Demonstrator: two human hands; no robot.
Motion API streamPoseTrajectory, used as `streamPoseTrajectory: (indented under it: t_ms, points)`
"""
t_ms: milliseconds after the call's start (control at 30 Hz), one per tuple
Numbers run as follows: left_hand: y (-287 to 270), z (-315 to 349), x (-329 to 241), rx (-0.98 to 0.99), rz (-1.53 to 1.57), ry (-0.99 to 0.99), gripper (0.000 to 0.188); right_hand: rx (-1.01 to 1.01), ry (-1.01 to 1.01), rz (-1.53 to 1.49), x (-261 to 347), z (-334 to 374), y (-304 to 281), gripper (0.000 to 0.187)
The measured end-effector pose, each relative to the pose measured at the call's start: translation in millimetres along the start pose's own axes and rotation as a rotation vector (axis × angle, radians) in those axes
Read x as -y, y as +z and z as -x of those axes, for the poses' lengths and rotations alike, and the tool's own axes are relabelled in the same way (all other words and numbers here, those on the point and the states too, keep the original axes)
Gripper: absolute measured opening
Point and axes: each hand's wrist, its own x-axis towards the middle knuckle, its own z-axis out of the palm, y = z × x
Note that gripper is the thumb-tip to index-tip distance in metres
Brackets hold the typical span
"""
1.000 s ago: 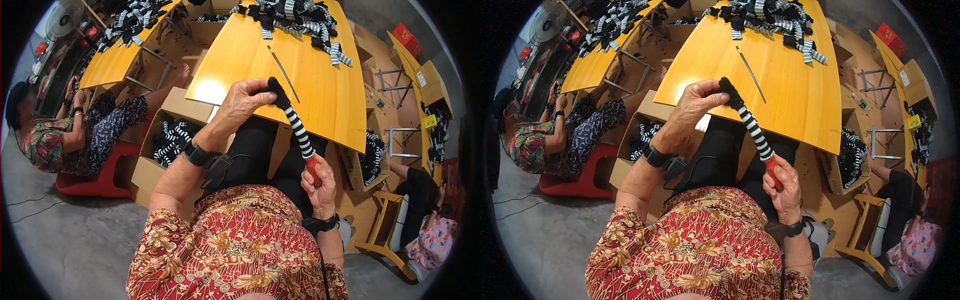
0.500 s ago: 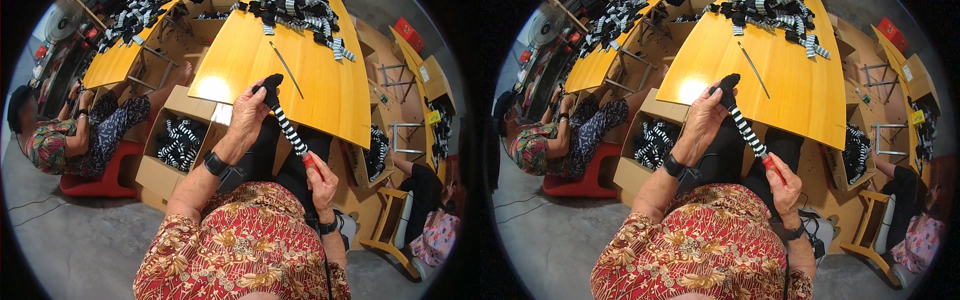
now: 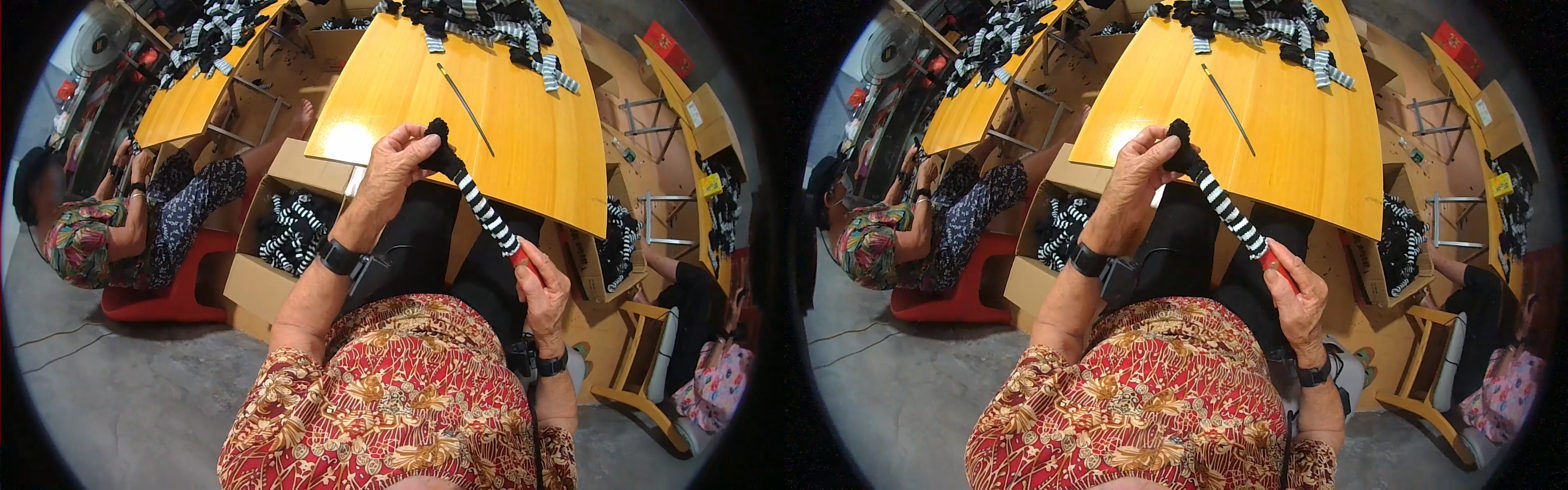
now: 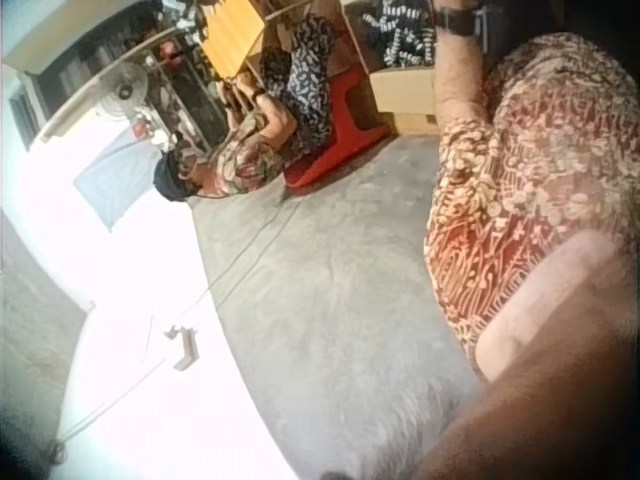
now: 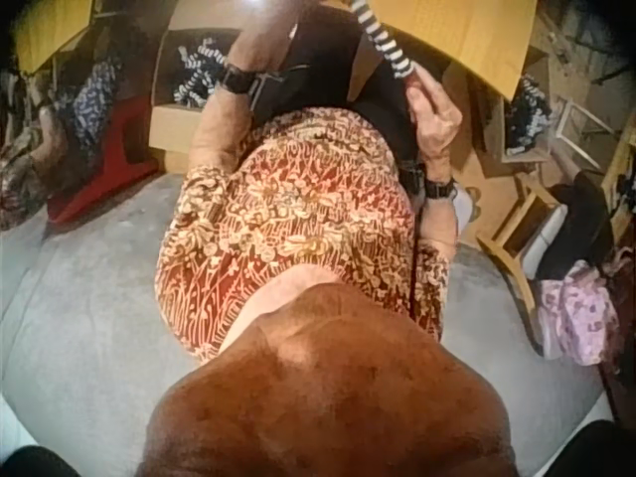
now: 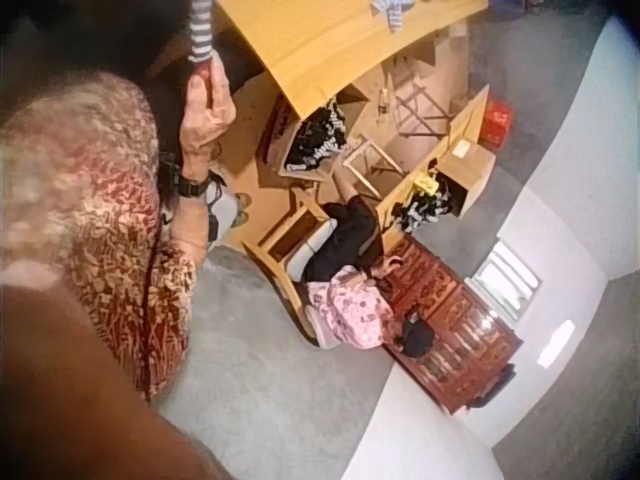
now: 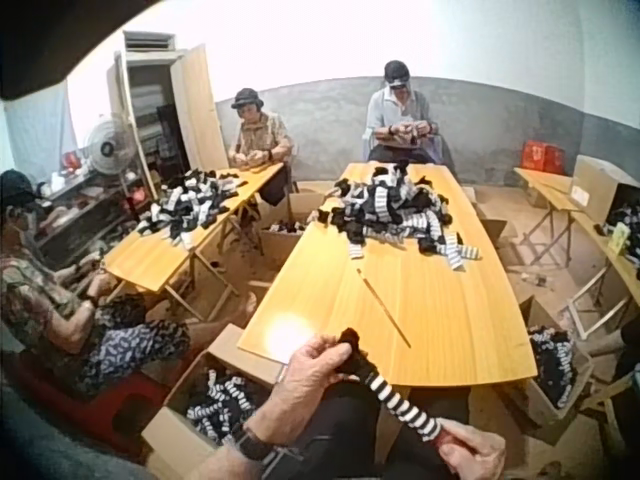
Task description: The person uses a red-handled screwdriver to push the fabric of a black and white striped sock over the tool, turning it inside out. They repeat this process with multiple socks, pulling the fabric taut over the screwdriver shaft to correct the shape.
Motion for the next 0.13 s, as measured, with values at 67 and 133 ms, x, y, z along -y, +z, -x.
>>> streamPoseTrajectory:
  t_ms: [67,133]
  points:
    - [-3.8,0.3,4.2,0.041,0.009,0.075,0.024,-0.008,0.071,-0.040,6.8,1.8,2.4,0.036]
    - [-5.7,-0.8,7.6,0.068,0.016,0.114,0.025,-0.007,0.156,-0.089,6.5,6.9,2.4,0.036]
